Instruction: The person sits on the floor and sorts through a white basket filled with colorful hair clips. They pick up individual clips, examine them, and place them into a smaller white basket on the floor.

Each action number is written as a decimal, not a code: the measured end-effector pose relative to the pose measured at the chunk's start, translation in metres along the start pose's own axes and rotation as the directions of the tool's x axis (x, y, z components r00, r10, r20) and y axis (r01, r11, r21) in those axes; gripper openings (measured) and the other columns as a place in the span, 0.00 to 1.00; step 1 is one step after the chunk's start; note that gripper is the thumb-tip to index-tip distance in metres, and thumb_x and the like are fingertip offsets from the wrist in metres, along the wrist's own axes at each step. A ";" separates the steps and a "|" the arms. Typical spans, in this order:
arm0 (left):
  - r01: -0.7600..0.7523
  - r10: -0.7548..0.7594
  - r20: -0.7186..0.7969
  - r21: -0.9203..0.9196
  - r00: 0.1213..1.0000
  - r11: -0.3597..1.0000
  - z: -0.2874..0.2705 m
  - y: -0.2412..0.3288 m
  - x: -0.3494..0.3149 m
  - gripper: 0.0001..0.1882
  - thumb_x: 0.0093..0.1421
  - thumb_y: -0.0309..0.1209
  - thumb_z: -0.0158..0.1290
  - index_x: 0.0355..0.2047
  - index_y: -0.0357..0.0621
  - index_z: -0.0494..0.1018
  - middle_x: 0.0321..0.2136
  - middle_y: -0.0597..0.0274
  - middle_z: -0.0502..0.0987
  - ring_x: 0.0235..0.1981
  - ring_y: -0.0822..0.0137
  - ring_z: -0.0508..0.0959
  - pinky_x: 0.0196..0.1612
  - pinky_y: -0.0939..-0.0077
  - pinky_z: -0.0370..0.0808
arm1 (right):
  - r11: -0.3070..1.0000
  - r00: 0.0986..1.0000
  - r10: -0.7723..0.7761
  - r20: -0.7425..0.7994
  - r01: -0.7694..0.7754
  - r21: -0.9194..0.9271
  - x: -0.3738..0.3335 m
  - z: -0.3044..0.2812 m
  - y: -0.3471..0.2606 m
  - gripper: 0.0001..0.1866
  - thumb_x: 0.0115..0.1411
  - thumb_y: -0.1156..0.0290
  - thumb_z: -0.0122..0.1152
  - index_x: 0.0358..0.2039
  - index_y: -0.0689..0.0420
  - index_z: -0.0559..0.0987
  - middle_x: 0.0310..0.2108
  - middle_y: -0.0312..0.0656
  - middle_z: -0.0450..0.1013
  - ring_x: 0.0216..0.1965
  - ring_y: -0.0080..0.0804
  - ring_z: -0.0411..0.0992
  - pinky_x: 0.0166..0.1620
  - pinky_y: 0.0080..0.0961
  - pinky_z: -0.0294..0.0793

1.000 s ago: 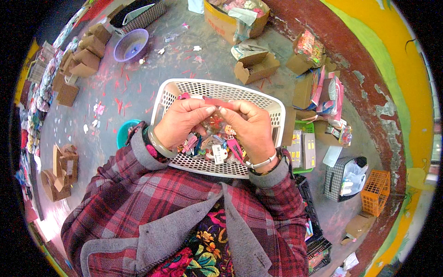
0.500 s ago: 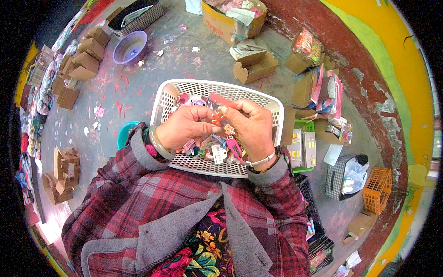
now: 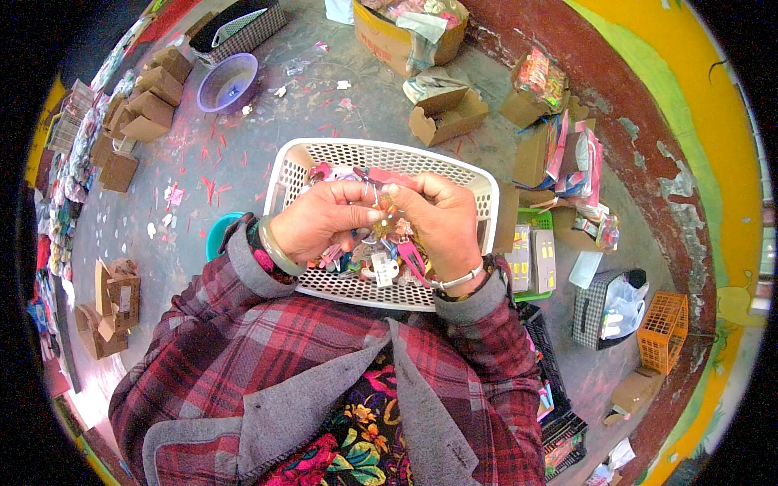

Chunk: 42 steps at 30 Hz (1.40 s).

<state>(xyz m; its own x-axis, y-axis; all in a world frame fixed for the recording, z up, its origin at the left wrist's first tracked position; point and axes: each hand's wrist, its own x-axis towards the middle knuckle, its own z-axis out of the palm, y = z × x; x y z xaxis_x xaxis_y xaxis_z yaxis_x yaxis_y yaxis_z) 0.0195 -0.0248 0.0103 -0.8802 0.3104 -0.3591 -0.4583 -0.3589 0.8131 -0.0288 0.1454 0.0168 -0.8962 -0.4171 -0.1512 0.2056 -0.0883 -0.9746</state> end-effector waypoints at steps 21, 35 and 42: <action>-0.118 0.104 -0.059 -0.314 0.993 0.942 -0.004 -0.003 0.002 0.10 0.60 0.22 0.44 0.40 0.29 0.69 0.37 0.54 0.75 0.37 0.65 0.77 0.42 0.77 0.75 | 0.989 1.000 -0.021 -0.002 0.020 -0.148 -0.002 0.005 0.000 0.11 0.56 0.70 0.58 0.21 0.63 0.76 0.17 0.30 0.68 0.20 0.11 0.62 0.23 0.10 0.62; -0.112 0.107 -0.034 -0.242 0.994 0.964 0.007 0.009 -0.008 0.12 0.61 0.22 0.41 0.43 0.28 0.68 0.42 0.53 0.73 0.45 0.65 0.74 0.49 0.76 0.73 | 0.972 0.987 -0.141 -0.079 0.123 -0.199 -0.006 0.002 -0.002 0.16 0.61 0.66 0.52 0.24 0.66 0.75 0.18 0.33 0.69 0.21 0.15 0.64 0.25 0.15 0.65; -0.166 0.160 -0.050 -0.156 0.986 0.974 0.017 0.022 0.016 0.13 0.62 0.22 0.39 0.45 0.27 0.67 0.43 0.52 0.72 0.44 0.64 0.74 0.50 0.76 0.72 | 0.280 0.525 -0.848 0.075 0.563 -0.778 -0.008 0.002 -0.014 0.08 0.51 0.78 0.56 0.33 0.61 0.76 0.33 0.44 0.71 0.34 0.33 0.69 0.37 0.25 0.68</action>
<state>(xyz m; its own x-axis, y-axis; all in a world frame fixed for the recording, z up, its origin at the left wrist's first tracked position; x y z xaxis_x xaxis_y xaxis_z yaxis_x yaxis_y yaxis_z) -0.0023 -0.0123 0.0302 -0.9472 0.2043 -0.2471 -0.3195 -0.5385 0.7797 -0.0232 0.1480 0.0323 -0.6156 -0.2116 0.7591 -0.7525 0.4441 -0.4864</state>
